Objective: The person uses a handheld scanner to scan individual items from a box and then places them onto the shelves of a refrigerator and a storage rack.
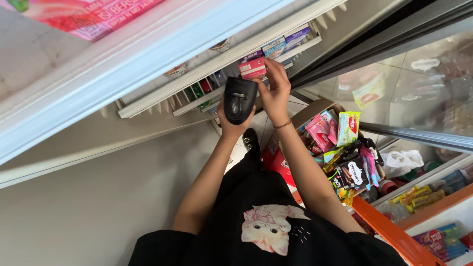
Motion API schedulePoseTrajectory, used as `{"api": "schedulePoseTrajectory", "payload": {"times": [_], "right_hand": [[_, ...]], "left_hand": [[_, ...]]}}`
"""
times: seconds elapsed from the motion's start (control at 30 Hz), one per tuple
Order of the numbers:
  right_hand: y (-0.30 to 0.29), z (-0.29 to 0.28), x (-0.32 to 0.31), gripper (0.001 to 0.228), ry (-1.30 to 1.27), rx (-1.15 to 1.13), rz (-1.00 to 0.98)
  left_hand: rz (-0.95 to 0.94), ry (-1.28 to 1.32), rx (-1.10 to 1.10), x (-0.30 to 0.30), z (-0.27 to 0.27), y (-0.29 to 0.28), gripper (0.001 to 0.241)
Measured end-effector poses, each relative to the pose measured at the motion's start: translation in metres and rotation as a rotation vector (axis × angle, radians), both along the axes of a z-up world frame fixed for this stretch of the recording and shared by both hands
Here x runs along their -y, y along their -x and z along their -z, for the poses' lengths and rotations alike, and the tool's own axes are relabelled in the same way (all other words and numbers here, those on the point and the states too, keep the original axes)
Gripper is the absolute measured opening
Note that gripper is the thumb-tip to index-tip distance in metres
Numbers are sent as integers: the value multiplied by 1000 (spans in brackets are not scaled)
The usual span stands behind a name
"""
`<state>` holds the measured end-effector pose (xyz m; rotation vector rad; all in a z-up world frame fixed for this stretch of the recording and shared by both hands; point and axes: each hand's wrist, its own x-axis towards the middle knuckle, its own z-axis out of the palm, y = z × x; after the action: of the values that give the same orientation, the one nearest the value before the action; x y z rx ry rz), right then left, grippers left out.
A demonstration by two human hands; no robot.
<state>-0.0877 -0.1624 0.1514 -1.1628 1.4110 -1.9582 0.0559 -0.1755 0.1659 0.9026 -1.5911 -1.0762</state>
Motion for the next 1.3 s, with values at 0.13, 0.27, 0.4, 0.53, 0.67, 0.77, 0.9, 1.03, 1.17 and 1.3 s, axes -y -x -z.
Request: {"api": "schedulePoseTrajectory", "payload": {"times": [0.13,0.27,0.4,0.53,0.67,0.77,0.9,1.03,1.17,1.3], "right_hand": [[-8,-5,-1,50,-34,67,50],[-11,-15,-7,59,-92,-287,152],[-15,-15,-2,57,-151,-423,301],[-15,-13,8,45,-130,-243,311],[-16,-13,13,42,-71,-228,342],[-16,-11,17,41,-66,-221,360],[-17,-9,21,37,-73,-193,376],[-19,-12,20,37,-125,-238,432],[-20,-16,19,34,-121,-234,432],[-18,-15,18,31,-140,-236,437]], "left_hand": [[75,246,49,3,-18,5,46],[52,239,64,6,-20,7,60],[66,243,112,11,-14,6,64],[93,161,84,15,-13,8,68],[97,222,95,19,-16,10,68],[81,218,90,21,-18,14,69],[81,196,102,24,-19,13,69],[100,148,91,23,-18,12,73],[138,150,67,24,-10,10,74],[217,181,114,26,0,2,84]]}}
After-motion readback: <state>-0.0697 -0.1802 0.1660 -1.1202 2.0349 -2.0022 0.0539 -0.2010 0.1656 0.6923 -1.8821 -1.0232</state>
